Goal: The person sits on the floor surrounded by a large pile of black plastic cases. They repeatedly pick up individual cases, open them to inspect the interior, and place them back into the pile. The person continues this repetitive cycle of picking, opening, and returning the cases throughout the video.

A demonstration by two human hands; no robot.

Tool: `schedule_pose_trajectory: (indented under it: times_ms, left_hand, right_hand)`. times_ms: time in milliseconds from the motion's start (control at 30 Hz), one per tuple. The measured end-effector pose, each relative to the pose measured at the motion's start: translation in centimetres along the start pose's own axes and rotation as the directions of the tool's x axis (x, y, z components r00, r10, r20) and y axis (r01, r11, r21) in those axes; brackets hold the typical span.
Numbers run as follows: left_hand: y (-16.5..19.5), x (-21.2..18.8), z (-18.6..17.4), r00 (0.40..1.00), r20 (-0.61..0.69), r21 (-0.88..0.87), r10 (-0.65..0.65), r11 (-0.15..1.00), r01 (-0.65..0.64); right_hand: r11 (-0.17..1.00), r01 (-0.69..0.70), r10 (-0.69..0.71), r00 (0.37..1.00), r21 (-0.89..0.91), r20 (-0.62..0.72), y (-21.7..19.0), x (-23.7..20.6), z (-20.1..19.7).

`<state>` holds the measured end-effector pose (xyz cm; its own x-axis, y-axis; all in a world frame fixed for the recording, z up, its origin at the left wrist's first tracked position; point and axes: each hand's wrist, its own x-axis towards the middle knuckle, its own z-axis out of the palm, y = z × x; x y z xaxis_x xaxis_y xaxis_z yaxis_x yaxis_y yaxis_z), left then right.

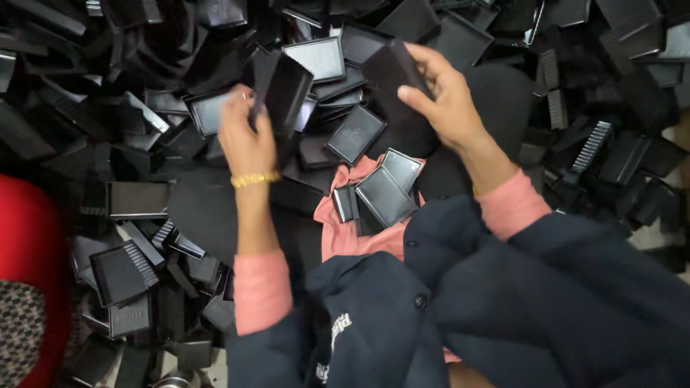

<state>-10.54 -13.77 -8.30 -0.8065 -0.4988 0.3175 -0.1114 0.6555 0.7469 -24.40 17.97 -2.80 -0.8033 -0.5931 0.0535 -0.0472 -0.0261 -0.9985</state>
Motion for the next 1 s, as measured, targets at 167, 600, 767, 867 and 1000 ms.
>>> schedule_pose_trajectory:
  times_ms: [167, 600, 767, 867, 1000]
  left_hand:
    - [6.5, -7.9, 1.8, 0.884, 0.441, -0.758, -0.157, 0.462, 0.460]
    - [11.4, -8.1, 5.6, 0.937, 0.327, -0.923, -0.124, 0.172, 0.345]
    - [12.7, -8.0, 5.9, 0.930, 0.356, -0.907, -0.087, 0.207, 0.367]
    - [13.1, -8.2, 5.9, 0.923, 0.379, -0.871, -0.064, 0.312, 0.379]
    - [12.5, -7.7, 5.3, 0.986, 0.169, -0.787, 0.018, 0.604, 0.124]
  right_hand:
    - [1.000, 0.000, 0.000, 1.000, -0.003, 0.003, -1.6, -3.4, 5.4]
    - [0.979, -0.204, 0.204, 0.977, 0.003, -0.069, -3.3, -5.8, 7.5]
    - [0.976, -0.216, 0.214, 0.974, -0.010, -0.070, -3.0, -6.2, 8.1]
    - [0.978, -0.210, 0.210, 0.975, 0.011, -0.070, -2.3, -6.6, 7.9]
    - [0.954, -0.297, 0.296, 0.955, 0.050, 0.035, -0.6, -6.6, 6.3]
